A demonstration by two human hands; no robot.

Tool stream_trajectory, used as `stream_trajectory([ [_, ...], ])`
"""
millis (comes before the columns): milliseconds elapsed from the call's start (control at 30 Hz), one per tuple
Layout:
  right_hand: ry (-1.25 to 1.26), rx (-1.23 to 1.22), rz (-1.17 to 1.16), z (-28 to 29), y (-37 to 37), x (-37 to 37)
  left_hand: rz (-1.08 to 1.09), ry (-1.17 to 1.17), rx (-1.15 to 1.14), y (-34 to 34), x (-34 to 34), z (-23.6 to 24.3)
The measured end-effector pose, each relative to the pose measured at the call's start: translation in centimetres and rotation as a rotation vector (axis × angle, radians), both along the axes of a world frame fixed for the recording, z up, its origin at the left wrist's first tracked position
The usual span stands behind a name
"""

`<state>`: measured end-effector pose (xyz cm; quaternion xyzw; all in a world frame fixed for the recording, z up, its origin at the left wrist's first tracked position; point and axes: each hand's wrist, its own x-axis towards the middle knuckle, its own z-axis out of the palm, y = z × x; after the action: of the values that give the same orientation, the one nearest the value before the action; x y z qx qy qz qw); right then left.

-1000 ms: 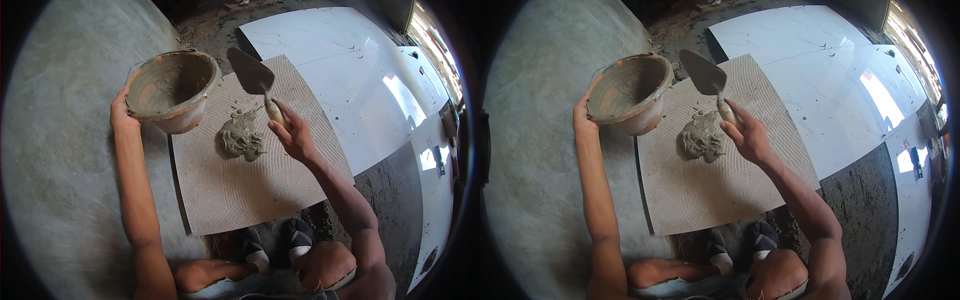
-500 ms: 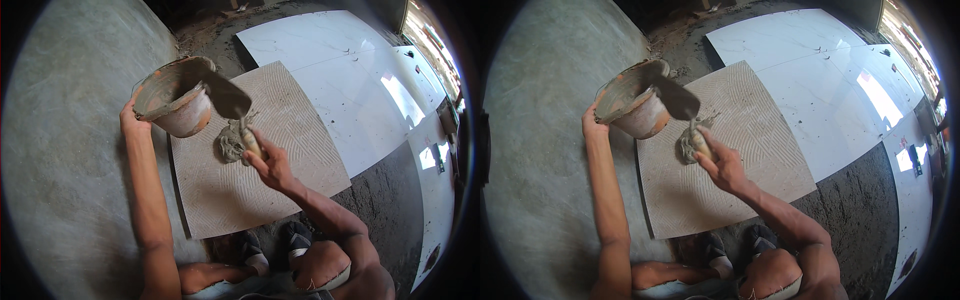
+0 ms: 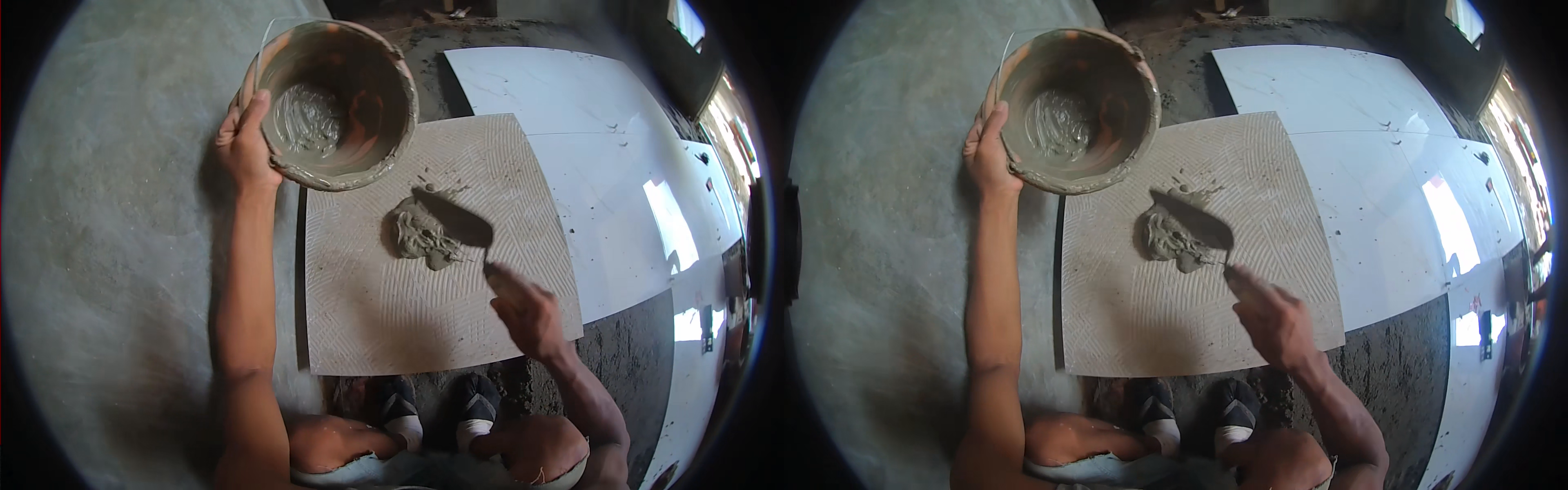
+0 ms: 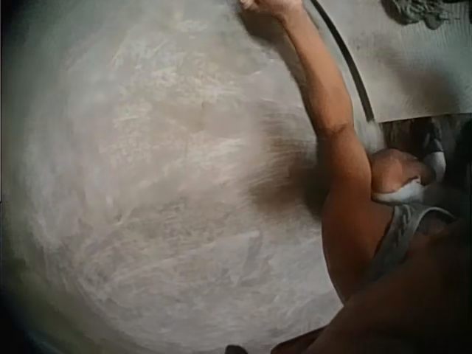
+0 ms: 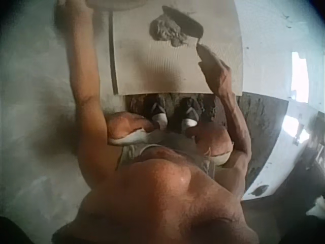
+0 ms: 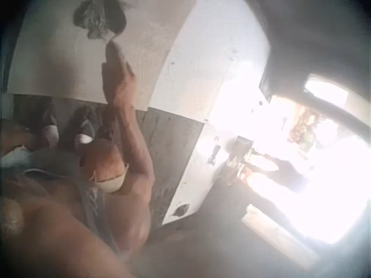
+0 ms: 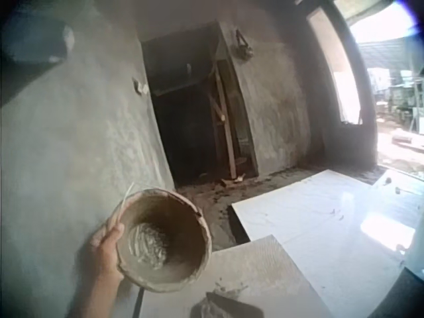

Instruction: The person prepares to lay a large white floor tile by applying mortar to the back of the tile and the floor surface using a trowel, then scoops more mortar from a bucket to fill the center of the tile.

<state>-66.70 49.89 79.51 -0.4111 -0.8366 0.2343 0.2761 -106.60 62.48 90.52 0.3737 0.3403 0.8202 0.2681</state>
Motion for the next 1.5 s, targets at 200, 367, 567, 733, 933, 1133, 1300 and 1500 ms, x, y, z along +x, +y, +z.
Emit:
stream_trajectory([
  [200, 0.415, -0.714, 0.137, 9.0, 5.9, -4.8, 0.143, 0.385, 0.135, -2.1, 1.5, -1.9],
  [367, 0.598, -1.113, 0.096, 9.7, 13.8, -9.9, 0.327, 0.656, 0.278, -3.3, 4.4, -2.3],
  [567, -0.007, -0.445, -0.004, 15.7, 16.4, -13.2, 0.376, 0.699, 0.238, -5.0, 4.2, -2.3],
  [733, -0.172, 0.294, 0.086, 18.9, 16.9, -14.4, 0.235, 0.571, 0.164, -4.6, 3.8, -1.4],
  [933, -0.525, 0.944, 0.218, 20.7, 11.2, -16.1, -0.116, 0.22, 0.119, -4.7, 3.8, 0.4],
  [1133, -0.622, 0.974, 0.306, 14.0, 6.2, -14.0, -0.108, 0.173, 0.147, -5.0, 3.4, 0.7],
  [1300, -0.506, 0.893, 0.185, 13.1, 8.4, -11.9, -0.1, 0.275, 0.123, -5.9, 1.3, -0.6],
  [1500, -0.379, 1.026, 0.121, 13.1, 9.7, -14.0, -0.212, 0.247, 0.135, -6.5, 1.0, -0.5],
])
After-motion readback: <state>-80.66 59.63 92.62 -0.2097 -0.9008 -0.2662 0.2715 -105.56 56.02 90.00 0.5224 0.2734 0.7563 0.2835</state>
